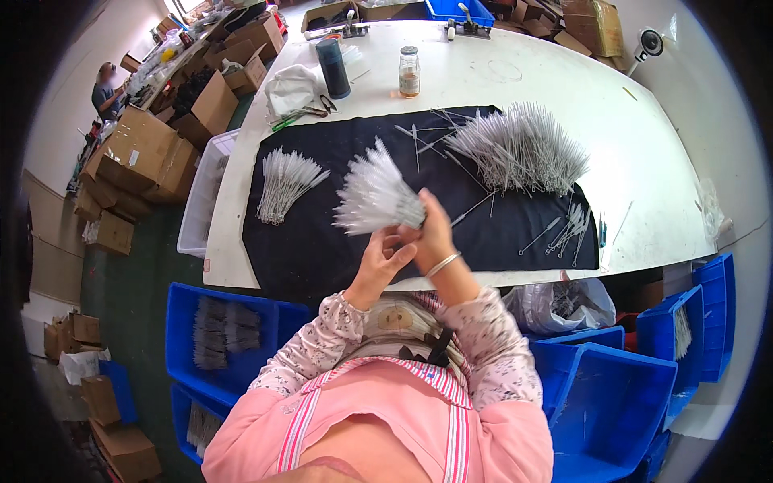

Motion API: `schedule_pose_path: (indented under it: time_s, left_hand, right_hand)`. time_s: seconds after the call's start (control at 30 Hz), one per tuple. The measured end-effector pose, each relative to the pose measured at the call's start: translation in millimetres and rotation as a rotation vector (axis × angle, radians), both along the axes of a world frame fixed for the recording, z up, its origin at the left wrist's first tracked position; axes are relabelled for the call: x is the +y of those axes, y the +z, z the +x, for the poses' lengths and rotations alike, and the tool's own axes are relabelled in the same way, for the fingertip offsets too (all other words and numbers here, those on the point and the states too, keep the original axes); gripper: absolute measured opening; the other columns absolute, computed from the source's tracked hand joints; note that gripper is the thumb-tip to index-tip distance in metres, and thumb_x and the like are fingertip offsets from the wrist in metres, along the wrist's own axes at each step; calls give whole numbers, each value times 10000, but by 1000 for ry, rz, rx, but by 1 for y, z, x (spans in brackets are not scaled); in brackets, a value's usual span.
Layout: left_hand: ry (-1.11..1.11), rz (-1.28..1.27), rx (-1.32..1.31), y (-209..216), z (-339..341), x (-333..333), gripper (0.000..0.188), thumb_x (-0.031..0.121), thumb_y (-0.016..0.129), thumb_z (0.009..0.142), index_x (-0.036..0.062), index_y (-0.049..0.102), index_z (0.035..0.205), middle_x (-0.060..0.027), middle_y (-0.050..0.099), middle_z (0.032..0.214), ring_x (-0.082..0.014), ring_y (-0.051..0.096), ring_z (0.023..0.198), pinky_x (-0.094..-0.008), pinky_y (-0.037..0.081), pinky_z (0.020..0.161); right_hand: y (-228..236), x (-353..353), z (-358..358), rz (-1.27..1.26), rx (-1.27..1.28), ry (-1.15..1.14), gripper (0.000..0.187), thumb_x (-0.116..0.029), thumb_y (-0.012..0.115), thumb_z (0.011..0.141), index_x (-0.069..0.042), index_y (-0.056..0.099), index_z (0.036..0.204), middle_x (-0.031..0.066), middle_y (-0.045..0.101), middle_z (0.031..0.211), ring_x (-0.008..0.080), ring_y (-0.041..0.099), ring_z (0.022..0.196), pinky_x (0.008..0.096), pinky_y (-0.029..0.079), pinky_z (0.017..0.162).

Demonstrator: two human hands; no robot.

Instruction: The person gathers loose white wire brushes from a table and aligns them into neat bundles. They hold the bundles in their hands, occasionally adjusting the alignment, and place the finished bundles onto a black mat on the table. The process involves repetitive picking, aligning, and placing of the brushes.

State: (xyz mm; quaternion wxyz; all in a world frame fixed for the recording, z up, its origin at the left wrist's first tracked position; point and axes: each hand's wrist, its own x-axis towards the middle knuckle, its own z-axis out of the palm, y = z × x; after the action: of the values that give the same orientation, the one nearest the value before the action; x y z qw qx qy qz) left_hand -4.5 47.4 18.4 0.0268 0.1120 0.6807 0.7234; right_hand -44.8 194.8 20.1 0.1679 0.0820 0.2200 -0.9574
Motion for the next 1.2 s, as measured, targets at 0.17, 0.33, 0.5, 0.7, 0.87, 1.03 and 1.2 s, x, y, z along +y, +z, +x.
schedule_pose_path:
  time_s: [0.17, 0.33, 0.5, 0.7, 0.87, 1.03, 1.2]
  left_hand:
    - [42, -172, -39, -10, 0, 5, 507, 376, 756, 745, 35, 617, 1093, -113, 645, 1050, -210, 618, 950, -310, 468, 833]
    - [104, -161, -23, -25, 2, 4, 322, 180, 694, 832, -3, 609, 1083, -112, 607, 1134, -140, 560, 1007, -299, 447, 890]
    - [56, 29, -156, -10, -2, -7, 212, 108, 630, 870, -6, 608, 1047, -107, 632, 1092, -130, 574, 963, -282, 453, 877]
    - [-60, 129, -338, 7, -12, -36, 248, 27, 595, 864, 17, 574, 1111, -62, 653, 920, -89, 587, 694, -215, 485, 546]
    - [-343, 57, -469, 31, -6, -44, 179, 24, 632, 828, 10, 571, 996, -51, 612, 771, -78, 535, 593, -212, 400, 458]
    - [-353, 137, -548, 43, -1, -41, 154, 72, 666, 810, 2, 567, 905, -49, 556, 676, -119, 532, 534, -240, 405, 454]
    - [-245, 353, -691, 35, -2, -40, 197, 19, 680, 786, 17, 585, 958, -43, 600, 799, -147, 581, 653, -265, 451, 497]
  right_hand:
    - [9, -78, 52, -71, -169, -370, 250, -277, 426, 969, -84, 579, 925, 32, 618, 836, 205, 599, 788, 322, 488, 758]
    - [-34, -86, 61, 110, -144, -367, 339, -293, 358, 994, -53, 588, 1056, 55, 622, 913, 171, 599, 842, 290, 486, 760]
    - [-47, -84, 60, 774, 30, -432, 279, -224, 492, 949, 10, 636, 903, 46, 622, 791, 159, 600, 715, 291, 468, 656]
    - [-19, -50, 54, 1137, 251, -539, 139, -126, 605, 890, 9, 638, 889, 32, 611, 838, 77, 544, 699, 226, 442, 618]
    - [11, -37, 44, 813, 363, -313, 175, -116, 626, 881, 16, 625, 995, 18, 633, 906, 58, 555, 764, 215, 456, 681]
    - [13, -29, 36, 751, 391, -179, 166, -108, 624, 885, 28, 627, 981, 15, 641, 870, 71, 577, 794, 222, 471, 722]
    - [22, -35, 27, 678, 345, -212, 126, -102, 651, 864, 2, 623, 929, 5, 634, 854, 62, 574, 771, 211, 466, 720]
